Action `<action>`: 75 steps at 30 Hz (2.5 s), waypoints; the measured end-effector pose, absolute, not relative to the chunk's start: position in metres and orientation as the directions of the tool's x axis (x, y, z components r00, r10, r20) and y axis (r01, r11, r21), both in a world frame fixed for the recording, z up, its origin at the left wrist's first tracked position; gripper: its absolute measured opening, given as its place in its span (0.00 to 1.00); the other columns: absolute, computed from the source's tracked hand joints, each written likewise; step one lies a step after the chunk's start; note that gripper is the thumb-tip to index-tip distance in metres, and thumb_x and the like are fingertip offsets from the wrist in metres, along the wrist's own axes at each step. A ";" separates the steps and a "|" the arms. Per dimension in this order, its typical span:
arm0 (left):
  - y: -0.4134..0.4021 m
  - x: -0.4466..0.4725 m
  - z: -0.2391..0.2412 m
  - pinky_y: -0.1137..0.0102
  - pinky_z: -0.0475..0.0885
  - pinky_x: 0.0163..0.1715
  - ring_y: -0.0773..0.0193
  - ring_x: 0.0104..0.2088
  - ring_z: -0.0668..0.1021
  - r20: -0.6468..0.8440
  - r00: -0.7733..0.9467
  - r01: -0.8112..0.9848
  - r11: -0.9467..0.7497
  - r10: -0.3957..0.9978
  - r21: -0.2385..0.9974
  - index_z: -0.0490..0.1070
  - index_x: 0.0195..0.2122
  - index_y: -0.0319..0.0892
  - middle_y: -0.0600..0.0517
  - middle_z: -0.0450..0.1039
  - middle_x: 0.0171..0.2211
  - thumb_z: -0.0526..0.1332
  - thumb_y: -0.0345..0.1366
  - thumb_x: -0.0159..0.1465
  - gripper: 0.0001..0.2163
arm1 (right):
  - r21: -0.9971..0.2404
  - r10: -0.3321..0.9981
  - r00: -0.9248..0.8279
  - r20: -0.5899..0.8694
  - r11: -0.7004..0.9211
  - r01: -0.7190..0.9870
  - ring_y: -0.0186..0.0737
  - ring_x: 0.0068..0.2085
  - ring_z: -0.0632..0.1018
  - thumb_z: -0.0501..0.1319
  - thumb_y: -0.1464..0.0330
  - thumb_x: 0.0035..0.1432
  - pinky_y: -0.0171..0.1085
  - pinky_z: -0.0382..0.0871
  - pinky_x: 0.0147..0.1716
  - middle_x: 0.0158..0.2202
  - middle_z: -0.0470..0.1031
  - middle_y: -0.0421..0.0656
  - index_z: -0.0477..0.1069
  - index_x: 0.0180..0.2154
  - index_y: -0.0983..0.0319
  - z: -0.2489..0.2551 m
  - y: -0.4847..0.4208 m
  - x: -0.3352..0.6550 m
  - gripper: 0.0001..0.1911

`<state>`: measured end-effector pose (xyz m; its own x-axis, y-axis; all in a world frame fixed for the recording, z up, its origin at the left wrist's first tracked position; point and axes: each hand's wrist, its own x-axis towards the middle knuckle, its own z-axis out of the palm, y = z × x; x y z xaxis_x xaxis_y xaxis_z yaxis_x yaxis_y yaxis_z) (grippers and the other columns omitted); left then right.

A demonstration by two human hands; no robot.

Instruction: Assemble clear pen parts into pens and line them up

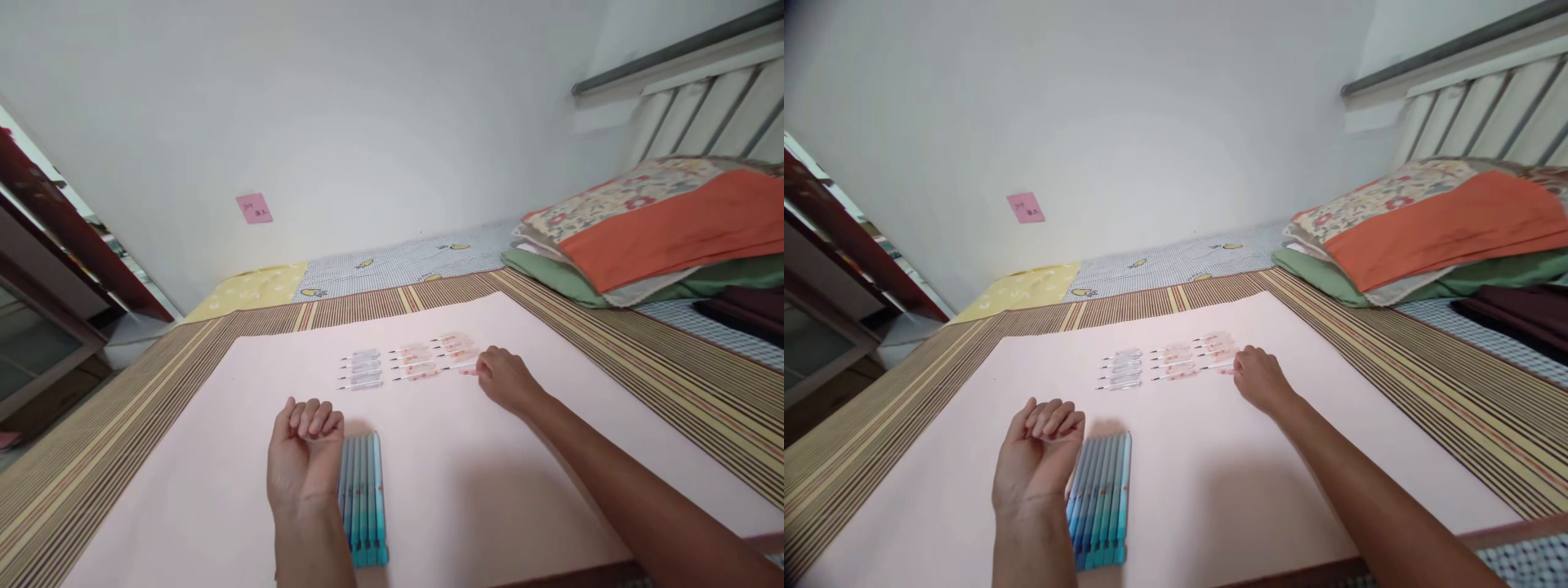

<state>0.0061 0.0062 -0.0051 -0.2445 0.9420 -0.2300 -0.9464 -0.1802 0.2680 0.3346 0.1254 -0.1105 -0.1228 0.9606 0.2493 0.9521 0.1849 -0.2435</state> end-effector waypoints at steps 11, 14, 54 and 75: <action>0.009 0.010 -0.010 0.73 0.57 0.19 0.73 0.17 0.61 -0.176 -0.222 -0.922 -0.148 0.959 0.358 0.46 0.24 0.44 0.61 0.50 0.17 0.58 0.24 0.62 0.18 | -0.379 0.974 -0.088 0.209 0.164 0.911 0.41 0.42 0.74 0.55 0.77 0.57 0.35 0.61 0.41 0.43 0.76 0.47 0.75 0.42 0.62 -0.110 0.149 0.335 0.14; 0.010 0.010 -0.010 0.73 0.56 0.19 0.73 0.17 0.60 -0.213 -0.229 -0.932 -0.150 0.950 0.330 0.47 0.23 0.44 0.60 0.50 0.17 0.57 0.24 0.62 0.17 | -0.413 0.984 -0.055 0.172 0.123 0.902 0.39 0.39 0.73 0.56 0.76 0.55 0.34 0.60 0.36 0.40 0.74 0.46 0.75 0.37 0.62 -0.108 0.149 0.335 0.11; 0.036 0.103 -0.059 0.80 0.75 0.27 0.71 0.25 0.77 -0.460 -0.134 -0.889 0.099 0.878 0.447 0.75 0.34 0.32 0.47 0.73 0.26 0.55 0.20 0.66 0.10 | -0.813 0.885 -0.378 0.273 0.422 0.400 0.41 0.39 0.77 0.57 0.63 0.60 0.37 0.68 0.39 0.37 0.80 0.44 0.76 0.37 0.61 -0.028 0.099 0.273 0.12; 0.038 0.103 -0.064 0.80 0.71 0.25 0.73 0.25 0.75 -0.336 -0.239 -0.808 0.006 0.911 0.589 0.78 0.35 0.33 0.48 0.76 0.28 0.69 0.21 0.54 0.08 | -0.319 0.937 -0.350 0.006 0.334 0.887 0.36 0.26 0.69 0.59 0.77 0.45 0.35 0.53 0.25 0.26 0.73 0.41 0.66 0.24 0.61 -0.067 0.152 0.344 0.06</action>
<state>0.1030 0.0383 -0.0641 -0.2390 0.9109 -0.3363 -0.8078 0.0057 0.5894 0.3435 0.1520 -0.0667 -0.3502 0.9366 0.0062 0.8869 0.3337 -0.3195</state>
